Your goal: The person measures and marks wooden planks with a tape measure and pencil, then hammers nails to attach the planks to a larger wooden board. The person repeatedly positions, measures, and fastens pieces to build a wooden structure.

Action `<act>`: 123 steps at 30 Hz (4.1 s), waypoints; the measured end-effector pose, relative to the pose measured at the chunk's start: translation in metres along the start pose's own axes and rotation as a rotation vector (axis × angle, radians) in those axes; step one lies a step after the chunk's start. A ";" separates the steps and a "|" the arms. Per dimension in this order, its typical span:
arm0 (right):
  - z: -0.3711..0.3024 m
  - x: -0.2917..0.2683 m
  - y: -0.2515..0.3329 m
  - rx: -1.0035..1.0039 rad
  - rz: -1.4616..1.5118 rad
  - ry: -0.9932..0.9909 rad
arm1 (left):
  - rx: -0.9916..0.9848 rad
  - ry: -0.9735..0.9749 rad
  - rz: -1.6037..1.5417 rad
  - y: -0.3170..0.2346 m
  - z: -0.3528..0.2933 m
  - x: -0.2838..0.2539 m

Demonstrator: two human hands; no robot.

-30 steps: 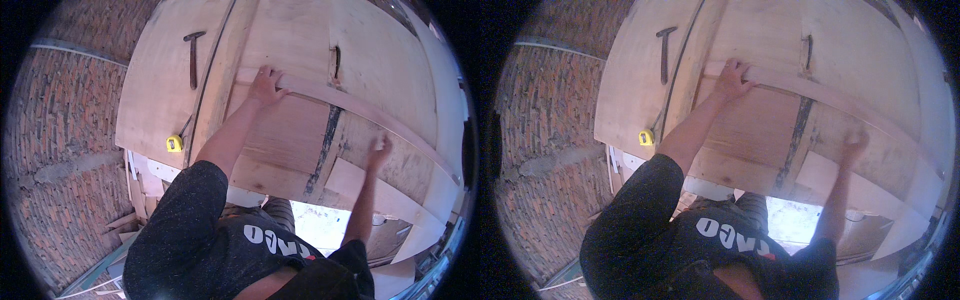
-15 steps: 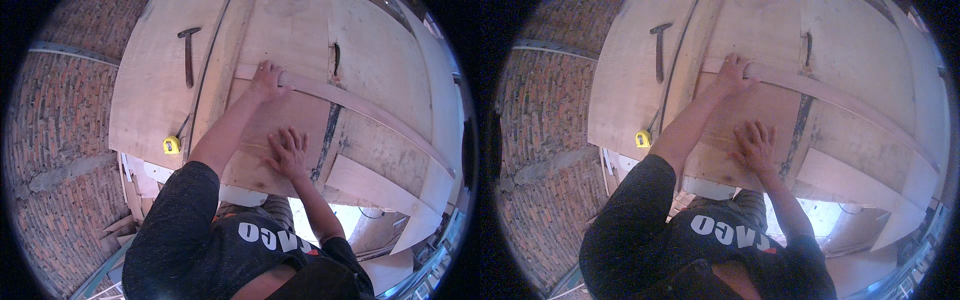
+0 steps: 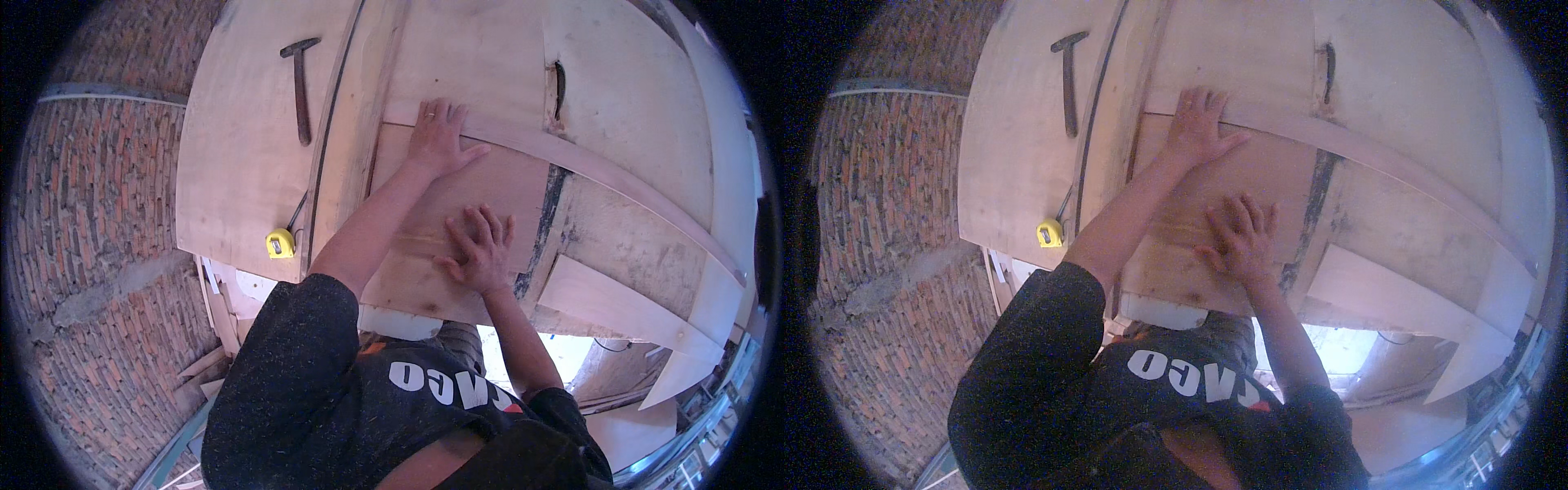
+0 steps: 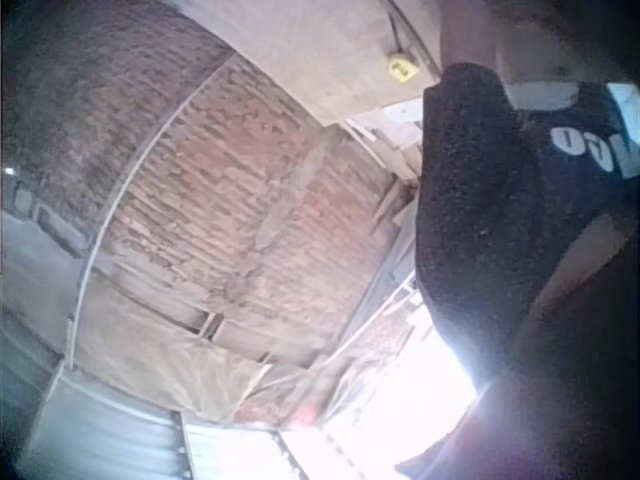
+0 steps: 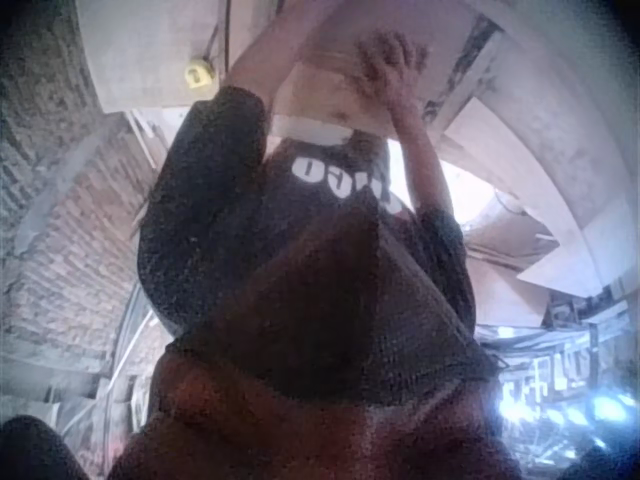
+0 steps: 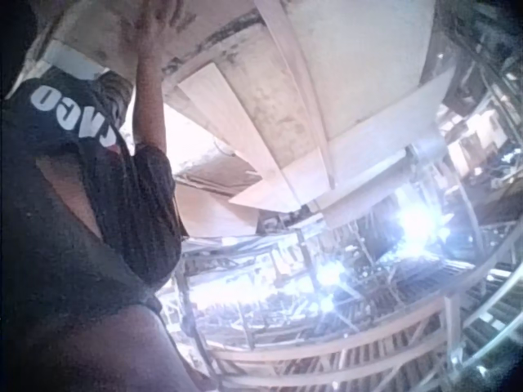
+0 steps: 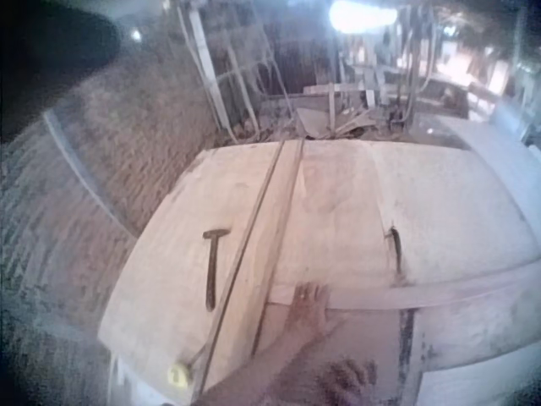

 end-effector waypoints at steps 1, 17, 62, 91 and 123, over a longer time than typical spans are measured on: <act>0.001 -0.001 0.000 0.004 -0.006 0.002 | -0.002 -0.020 0.020 0.000 0.000 0.000; -0.006 -0.020 -0.016 0.312 0.040 0.003 | 0.013 -0.066 0.060 0.001 0.002 -0.002; 0.087 -0.242 -0.335 0.064 -0.533 -0.059 | -0.606 -0.952 -1.013 -0.023 -0.150 -0.123; 0.023 -0.285 -0.264 0.106 -0.243 0.118 | -0.578 -1.569 -1.588 -0.066 -0.156 -0.139; 0.110 -0.141 -0.347 0.454 -0.286 0.116 | -0.325 -0.714 -0.144 -0.064 -0.186 -0.087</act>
Point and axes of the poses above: each hand's wrist, its own z-axis towards the middle knuckle, its own x-axis out of the palm, y = z × x, the point moved 2 cm from there along z, towards the middle knuckle, and after that the axes turned 13 degrees about x, right-handed, at the moved point
